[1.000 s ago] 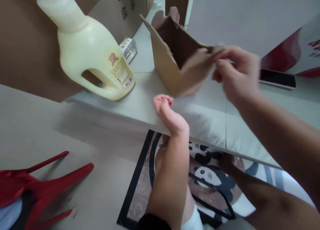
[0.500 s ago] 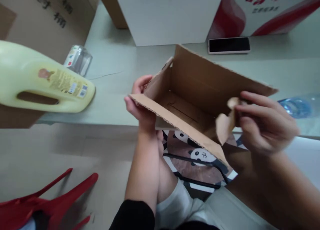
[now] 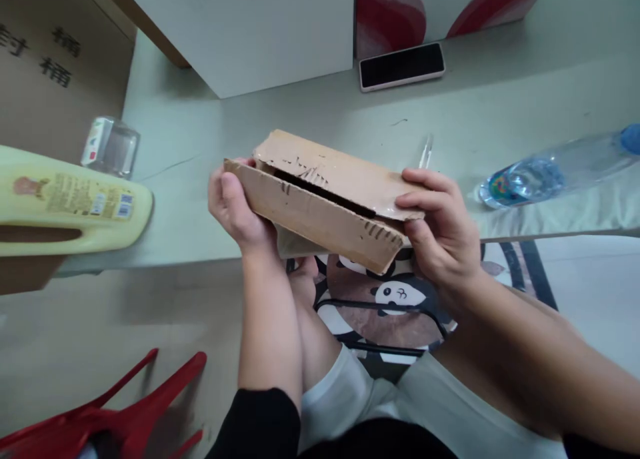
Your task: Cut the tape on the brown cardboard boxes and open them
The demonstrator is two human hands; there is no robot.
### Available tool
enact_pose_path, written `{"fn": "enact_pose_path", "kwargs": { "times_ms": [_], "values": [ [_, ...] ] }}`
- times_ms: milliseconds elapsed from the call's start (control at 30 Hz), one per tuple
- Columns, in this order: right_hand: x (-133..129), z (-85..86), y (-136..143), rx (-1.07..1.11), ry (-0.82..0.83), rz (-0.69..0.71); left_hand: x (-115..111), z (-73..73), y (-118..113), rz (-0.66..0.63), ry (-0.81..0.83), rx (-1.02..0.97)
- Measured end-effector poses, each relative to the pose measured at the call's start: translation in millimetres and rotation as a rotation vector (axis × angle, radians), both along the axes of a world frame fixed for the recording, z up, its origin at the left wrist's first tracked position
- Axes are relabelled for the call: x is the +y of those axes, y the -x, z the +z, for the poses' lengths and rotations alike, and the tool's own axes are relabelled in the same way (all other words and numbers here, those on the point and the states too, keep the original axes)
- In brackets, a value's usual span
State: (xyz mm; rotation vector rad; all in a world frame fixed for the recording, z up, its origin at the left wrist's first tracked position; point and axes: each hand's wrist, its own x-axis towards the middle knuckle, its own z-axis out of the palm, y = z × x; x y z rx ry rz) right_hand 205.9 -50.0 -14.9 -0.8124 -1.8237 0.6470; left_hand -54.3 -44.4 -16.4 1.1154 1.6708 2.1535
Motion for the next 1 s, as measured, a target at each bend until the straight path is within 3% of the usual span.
{"fn": "enact_pose_path", "kwargs": {
  "times_ms": [167, 333, 567, 767, 1000],
  "values": [
    [5, -6.8, 2, 0.035, -0.040, 0.034, 10, -9.1, 16, -0.090, -0.047, 0.086],
    [4, -11.3, 3, 0.085, -0.011, 0.026, 10, -7.1, 22, -0.278, -0.113, 0.109],
    [4, -13.2, 6, 0.114, 0.034, -0.005, 6, -5.3, 27, -0.380, -0.143, 0.095],
    [3, -12.6, 6, 0.099, 0.038, -0.019, 5, -3.6, 26, -0.417, -0.170, 0.148],
    [7, -23.2, 12, 0.166, 0.049, 0.001, 6, -6.1, 24, -0.405, -0.187, 0.084]
  ]
}}
